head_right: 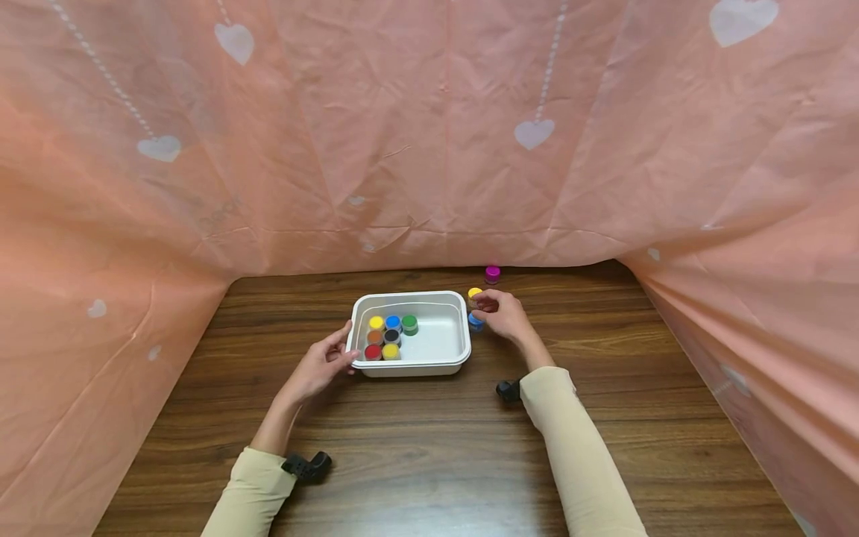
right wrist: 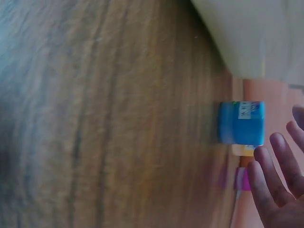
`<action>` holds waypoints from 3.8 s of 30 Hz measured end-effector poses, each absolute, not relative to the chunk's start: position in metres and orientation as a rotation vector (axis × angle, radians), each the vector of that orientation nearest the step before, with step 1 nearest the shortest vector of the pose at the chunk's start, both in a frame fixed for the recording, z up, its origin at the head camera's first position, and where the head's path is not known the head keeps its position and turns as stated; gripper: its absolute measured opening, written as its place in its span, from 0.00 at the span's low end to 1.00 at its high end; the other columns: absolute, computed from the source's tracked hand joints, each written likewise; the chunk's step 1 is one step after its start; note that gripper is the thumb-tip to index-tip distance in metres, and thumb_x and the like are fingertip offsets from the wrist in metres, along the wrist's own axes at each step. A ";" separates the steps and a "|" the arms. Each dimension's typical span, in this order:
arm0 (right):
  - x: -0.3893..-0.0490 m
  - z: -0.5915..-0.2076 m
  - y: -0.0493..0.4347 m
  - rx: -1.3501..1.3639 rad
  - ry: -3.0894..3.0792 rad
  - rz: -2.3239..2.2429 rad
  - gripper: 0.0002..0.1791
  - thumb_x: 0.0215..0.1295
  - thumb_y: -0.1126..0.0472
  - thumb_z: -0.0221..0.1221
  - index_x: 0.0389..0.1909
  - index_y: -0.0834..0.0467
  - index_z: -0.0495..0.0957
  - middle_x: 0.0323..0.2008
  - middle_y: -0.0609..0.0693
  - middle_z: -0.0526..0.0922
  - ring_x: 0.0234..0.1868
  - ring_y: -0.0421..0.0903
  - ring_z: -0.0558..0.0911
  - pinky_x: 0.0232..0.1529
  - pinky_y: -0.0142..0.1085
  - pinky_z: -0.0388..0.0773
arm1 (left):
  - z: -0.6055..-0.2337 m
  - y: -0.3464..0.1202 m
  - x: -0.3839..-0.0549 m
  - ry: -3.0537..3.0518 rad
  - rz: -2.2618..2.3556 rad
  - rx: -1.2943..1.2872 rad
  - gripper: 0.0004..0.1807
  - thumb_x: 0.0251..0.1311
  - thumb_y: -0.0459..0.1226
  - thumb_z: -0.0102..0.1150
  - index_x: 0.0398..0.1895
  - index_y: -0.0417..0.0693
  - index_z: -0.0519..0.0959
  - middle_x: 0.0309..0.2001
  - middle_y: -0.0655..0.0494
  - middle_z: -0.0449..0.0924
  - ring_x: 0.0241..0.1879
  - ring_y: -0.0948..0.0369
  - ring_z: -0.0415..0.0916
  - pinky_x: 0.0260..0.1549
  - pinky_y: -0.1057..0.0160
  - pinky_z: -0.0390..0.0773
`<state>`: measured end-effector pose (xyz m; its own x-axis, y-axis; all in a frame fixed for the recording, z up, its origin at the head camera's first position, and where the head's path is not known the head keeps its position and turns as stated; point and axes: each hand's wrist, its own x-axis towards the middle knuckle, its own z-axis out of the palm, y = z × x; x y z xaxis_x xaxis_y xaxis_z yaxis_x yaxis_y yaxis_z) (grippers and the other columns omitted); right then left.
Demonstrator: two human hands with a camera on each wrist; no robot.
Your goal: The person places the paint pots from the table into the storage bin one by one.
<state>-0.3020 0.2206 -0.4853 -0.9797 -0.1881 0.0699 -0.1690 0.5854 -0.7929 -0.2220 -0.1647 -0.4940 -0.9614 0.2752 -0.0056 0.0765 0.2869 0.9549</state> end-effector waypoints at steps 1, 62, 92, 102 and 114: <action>-0.302 -0.486 0.221 -0.316 2.760 -1.384 0.20 0.70 0.66 0.64 0.60 0.68 0.79 0.54 0.67 0.84 0.56 0.62 0.83 0.58 0.48 0.83 | -0.494 -0.165 -0.222 2.380 1.750 0.327 0.37 0.73 0.31 0.60 0.80 0.38 0.57 0.35 0.50 0.72 0.32 0.59 0.77 0.41 0.48 0.89; -0.296 -0.457 0.233 -0.202 2.957 -1.416 0.23 0.69 0.52 0.68 0.57 0.63 0.83 0.51 0.64 0.85 0.48 0.58 0.84 0.43 0.34 0.81 | -0.494 -0.165 -0.222 2.383 1.752 0.333 0.36 0.73 0.32 0.60 0.81 0.38 0.57 0.35 0.51 0.72 0.31 0.62 0.77 0.40 0.53 0.89; -0.286 -0.436 0.188 -0.285 2.628 -1.725 0.20 0.64 0.60 0.72 0.53 0.64 0.80 0.51 0.64 0.83 0.40 0.51 0.88 0.37 0.33 0.87 | -0.495 -0.167 -0.221 2.356 1.770 0.345 0.37 0.73 0.32 0.60 0.80 0.37 0.57 0.35 0.49 0.73 0.31 0.60 0.77 0.40 0.51 0.89; -0.286 -0.436 0.177 -0.379 2.637 -1.688 0.21 0.64 0.67 0.70 0.57 0.62 0.80 0.55 0.63 0.82 0.52 0.62 0.84 0.41 0.29 0.84 | -0.497 -0.167 -0.221 2.372 1.761 0.325 0.37 0.72 0.32 0.61 0.80 0.38 0.58 0.34 0.51 0.72 0.31 0.61 0.77 0.38 0.59 0.89; -0.285 -0.436 0.169 -0.487 2.619 -1.682 0.24 0.62 0.72 0.69 0.60 0.64 0.80 0.59 0.62 0.77 0.60 0.60 0.80 0.57 0.43 0.83 | -0.497 -0.166 -0.223 2.357 1.768 0.343 0.37 0.73 0.33 0.60 0.80 0.38 0.57 0.35 0.50 0.72 0.33 0.56 0.78 0.41 0.49 0.89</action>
